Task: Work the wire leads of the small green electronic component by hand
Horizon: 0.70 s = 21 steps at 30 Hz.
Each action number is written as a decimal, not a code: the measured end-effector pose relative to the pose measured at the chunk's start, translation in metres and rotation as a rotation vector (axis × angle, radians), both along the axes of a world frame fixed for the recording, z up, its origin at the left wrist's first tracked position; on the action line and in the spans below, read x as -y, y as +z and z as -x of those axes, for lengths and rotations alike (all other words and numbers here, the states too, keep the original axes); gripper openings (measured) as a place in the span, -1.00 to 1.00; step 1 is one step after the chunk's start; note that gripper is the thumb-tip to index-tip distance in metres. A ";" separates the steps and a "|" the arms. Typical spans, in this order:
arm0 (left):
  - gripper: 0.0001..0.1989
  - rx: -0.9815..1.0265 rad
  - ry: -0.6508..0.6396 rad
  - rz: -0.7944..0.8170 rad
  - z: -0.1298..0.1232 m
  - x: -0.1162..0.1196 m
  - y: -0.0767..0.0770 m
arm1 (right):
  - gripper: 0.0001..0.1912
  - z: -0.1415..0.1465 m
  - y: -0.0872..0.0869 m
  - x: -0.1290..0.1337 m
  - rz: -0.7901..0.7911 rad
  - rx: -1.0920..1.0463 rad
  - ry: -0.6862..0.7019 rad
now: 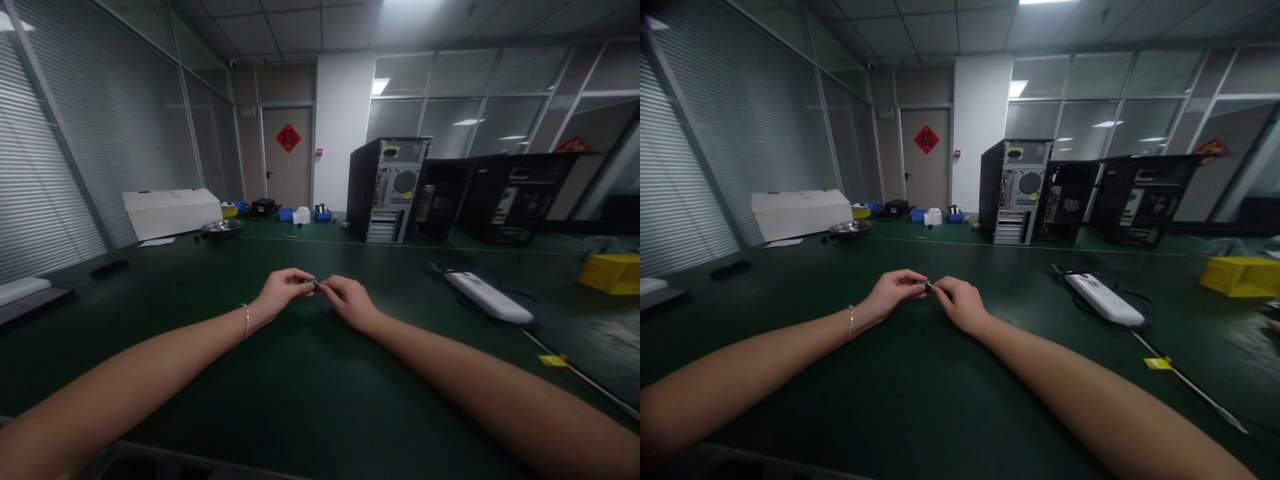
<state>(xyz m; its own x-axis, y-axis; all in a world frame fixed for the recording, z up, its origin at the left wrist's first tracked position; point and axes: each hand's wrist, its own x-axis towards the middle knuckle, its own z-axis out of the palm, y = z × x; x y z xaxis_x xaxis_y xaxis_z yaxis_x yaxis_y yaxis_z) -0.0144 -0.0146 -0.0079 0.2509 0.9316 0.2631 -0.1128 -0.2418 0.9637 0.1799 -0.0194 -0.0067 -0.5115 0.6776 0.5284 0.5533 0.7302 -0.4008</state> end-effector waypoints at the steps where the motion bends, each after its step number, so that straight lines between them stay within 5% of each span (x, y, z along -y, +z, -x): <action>1: -0.76 0.001 0.004 0.002 0.000 0.000 0.000 | -0.76 0.000 -0.001 -0.001 -0.002 -0.003 -0.006; 6: -0.77 -0.074 -0.026 0.005 0.005 -0.004 0.002 | -0.76 -0.001 -0.003 -0.004 0.009 -0.027 -0.085; 12: -0.80 -0.552 -0.245 -0.200 0.012 -0.001 0.007 | -0.76 -0.002 -0.004 -0.005 0.028 -0.039 -0.092; 16: -0.80 -0.815 -0.224 -0.427 0.008 0.006 0.011 | -0.77 -0.001 -0.005 -0.006 0.025 -0.027 -0.103; 21: -0.76 -0.851 -0.203 -0.528 0.006 0.005 0.006 | -0.76 0.000 -0.005 -0.007 0.054 0.005 -0.119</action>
